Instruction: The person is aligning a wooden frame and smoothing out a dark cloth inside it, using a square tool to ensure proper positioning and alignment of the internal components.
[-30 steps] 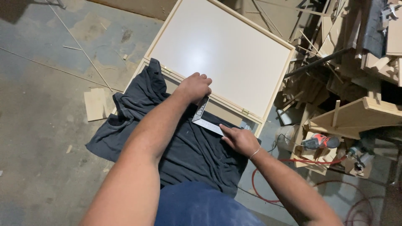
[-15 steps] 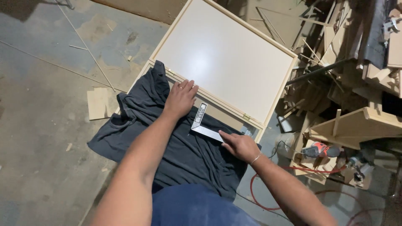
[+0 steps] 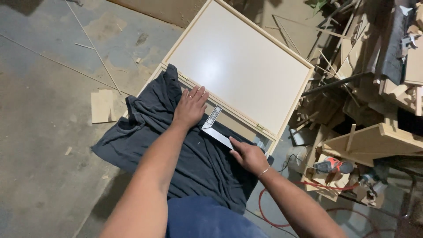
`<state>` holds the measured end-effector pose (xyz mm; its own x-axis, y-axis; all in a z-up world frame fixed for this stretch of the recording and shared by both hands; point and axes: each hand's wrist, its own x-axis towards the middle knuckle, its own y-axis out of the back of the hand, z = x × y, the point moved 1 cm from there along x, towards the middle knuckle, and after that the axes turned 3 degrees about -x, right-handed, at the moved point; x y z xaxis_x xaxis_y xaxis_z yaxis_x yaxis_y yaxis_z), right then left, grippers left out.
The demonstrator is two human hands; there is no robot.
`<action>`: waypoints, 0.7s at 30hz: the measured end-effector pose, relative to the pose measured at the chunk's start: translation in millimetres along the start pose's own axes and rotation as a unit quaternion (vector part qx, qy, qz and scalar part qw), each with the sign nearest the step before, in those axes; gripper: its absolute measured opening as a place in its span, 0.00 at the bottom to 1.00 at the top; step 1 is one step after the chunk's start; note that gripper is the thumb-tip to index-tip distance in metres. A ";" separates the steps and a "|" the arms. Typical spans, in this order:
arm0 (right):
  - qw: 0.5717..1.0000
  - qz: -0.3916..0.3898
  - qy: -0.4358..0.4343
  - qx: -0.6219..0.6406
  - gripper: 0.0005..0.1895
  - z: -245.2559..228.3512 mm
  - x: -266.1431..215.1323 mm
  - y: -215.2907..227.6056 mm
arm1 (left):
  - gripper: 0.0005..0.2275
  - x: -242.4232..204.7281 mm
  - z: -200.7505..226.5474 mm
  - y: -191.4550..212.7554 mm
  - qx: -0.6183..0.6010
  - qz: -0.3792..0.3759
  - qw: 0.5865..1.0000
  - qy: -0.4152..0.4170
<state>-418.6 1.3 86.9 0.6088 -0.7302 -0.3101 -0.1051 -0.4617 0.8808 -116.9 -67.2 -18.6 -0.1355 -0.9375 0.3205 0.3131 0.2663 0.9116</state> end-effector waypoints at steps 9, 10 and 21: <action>0.999 0.029 0.003 0.017 0.29 0.0 -0.8 -9.6 | 0.20 -2.8 -4.0 -19.4 0.015 0.040 0.999 -0.003; 0.999 0.029 0.003 0.017 0.29 -4.0 -1.3 -7.7 | 0.20 -2.8 -4.0 -16.3 0.015 0.040 0.999 -0.003; 0.998 0.026 0.049 0.001 0.27 -24.5 -6.7 -1.2 | 0.19 -3.3 -4.0 -13.4 -0.006 0.044 0.999 -0.012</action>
<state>-403.3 19.1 96.7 0.6770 -0.6998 -0.2280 -0.1398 -0.4264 0.8937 -116.9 -68.5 -32.8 -0.1294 -0.9052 0.4047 0.3356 0.3441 0.8769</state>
